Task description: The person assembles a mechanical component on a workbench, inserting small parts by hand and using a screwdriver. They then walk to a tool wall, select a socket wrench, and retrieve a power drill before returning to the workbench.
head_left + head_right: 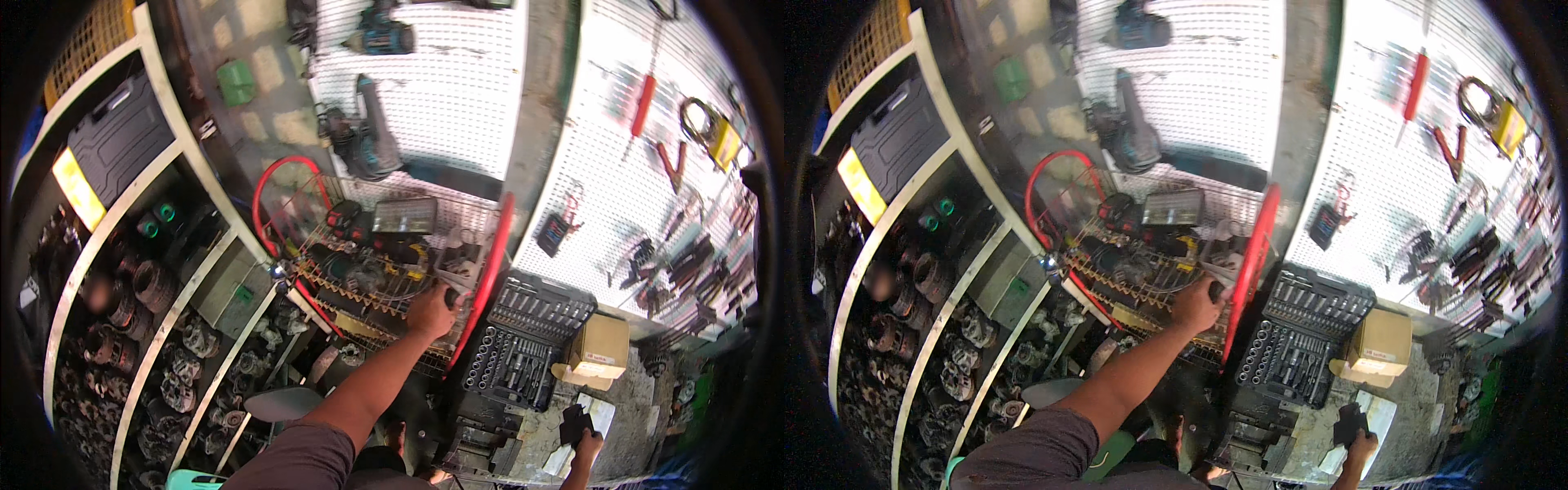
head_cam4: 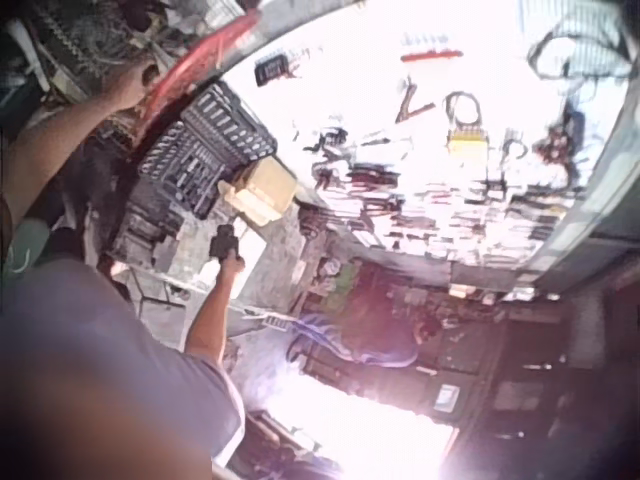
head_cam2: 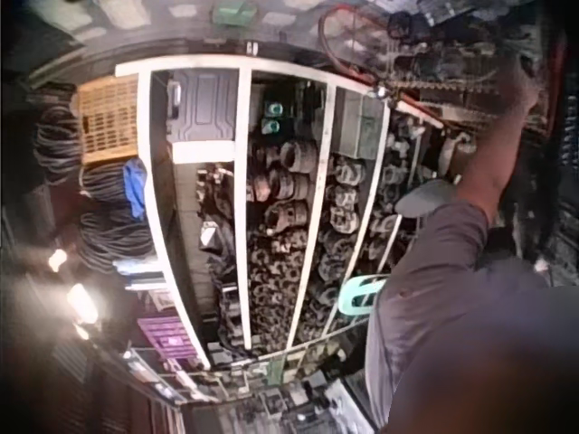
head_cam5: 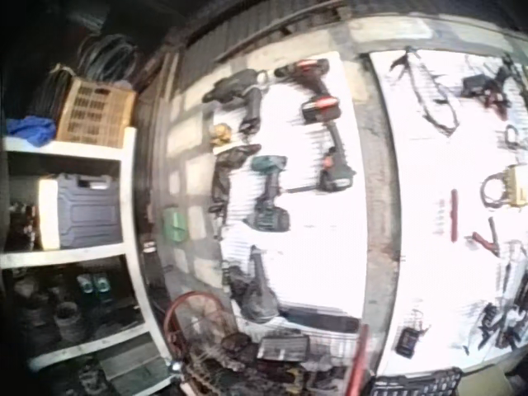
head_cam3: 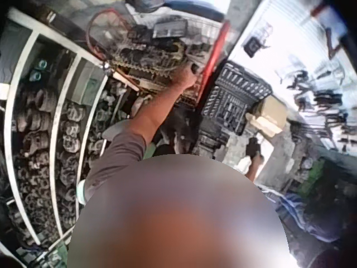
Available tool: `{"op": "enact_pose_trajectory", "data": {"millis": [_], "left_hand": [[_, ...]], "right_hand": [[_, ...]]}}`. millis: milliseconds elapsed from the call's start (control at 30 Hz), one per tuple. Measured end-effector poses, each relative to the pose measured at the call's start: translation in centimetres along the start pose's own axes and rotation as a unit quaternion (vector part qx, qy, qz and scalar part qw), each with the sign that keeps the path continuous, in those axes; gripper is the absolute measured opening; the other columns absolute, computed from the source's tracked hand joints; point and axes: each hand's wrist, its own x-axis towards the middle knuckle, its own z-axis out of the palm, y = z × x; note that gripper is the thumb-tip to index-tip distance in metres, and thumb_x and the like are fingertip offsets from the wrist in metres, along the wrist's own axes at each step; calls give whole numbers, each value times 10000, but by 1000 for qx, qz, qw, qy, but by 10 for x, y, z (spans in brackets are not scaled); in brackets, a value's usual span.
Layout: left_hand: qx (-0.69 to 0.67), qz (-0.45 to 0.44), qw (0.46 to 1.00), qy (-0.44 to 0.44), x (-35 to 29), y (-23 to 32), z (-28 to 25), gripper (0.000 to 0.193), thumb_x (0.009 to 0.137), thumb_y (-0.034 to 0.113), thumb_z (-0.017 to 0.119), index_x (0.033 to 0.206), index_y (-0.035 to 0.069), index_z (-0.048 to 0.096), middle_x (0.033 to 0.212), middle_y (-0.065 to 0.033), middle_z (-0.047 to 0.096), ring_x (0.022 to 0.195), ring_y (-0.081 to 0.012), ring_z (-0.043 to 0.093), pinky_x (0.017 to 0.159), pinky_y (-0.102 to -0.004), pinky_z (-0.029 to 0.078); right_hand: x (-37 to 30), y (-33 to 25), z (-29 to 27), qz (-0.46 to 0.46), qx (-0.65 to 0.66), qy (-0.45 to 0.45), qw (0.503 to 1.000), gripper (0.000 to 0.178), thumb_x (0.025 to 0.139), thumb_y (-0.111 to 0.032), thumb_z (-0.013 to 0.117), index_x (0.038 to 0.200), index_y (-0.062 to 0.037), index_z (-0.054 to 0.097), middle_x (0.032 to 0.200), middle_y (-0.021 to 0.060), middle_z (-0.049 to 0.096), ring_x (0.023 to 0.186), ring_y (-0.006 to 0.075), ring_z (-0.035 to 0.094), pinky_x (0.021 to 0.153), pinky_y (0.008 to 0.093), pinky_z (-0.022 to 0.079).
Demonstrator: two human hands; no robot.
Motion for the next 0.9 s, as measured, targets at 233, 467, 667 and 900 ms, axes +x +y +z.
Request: {"op": "enact_pose_trajectory", "data": {"millis": [233,467,667,900], "left_hand": [[-207,59,976,31,-108,-59,-56,425,946,345,906,1194,57,717,1103,-204,785,1046,-426,765,895,-510,592],[-27,-283,914,-289,-298,-197,-97,777,918,639,839,1347,3,709,1272,-262,778,1202,-428,750,1006,-504,592],[-18,-245,871,-424,-382,-297,-101,898,896,677,820,1439,-20,660,1339,-283,745,1250,-444,718,1018,-536,579],[-165,-473,816,-288,-432,-384,-63,674,963,534,806,1407,36,707,1306,-270,761,1160,-383,750,971,-483,591]], "right_hand": [[-128,-121,-20,23,-2,-206,978,568,1018,-251,759,1522,-21,638,1467,204,712,1310,335,701,1035,473,581],[-251,-309,49,-184,35,-279,942,217,999,-142,727,986,72,761,802,77,711,787,144,628,707,363,519],[-282,-433,136,-307,172,-317,881,210,1050,-113,708,1136,76,739,890,68,713,850,128,606,762,339,507],[-266,-500,244,-369,-32,-243,897,318,1039,-206,744,1157,90,735,897,220,748,810,318,709,814,424,565]]}}
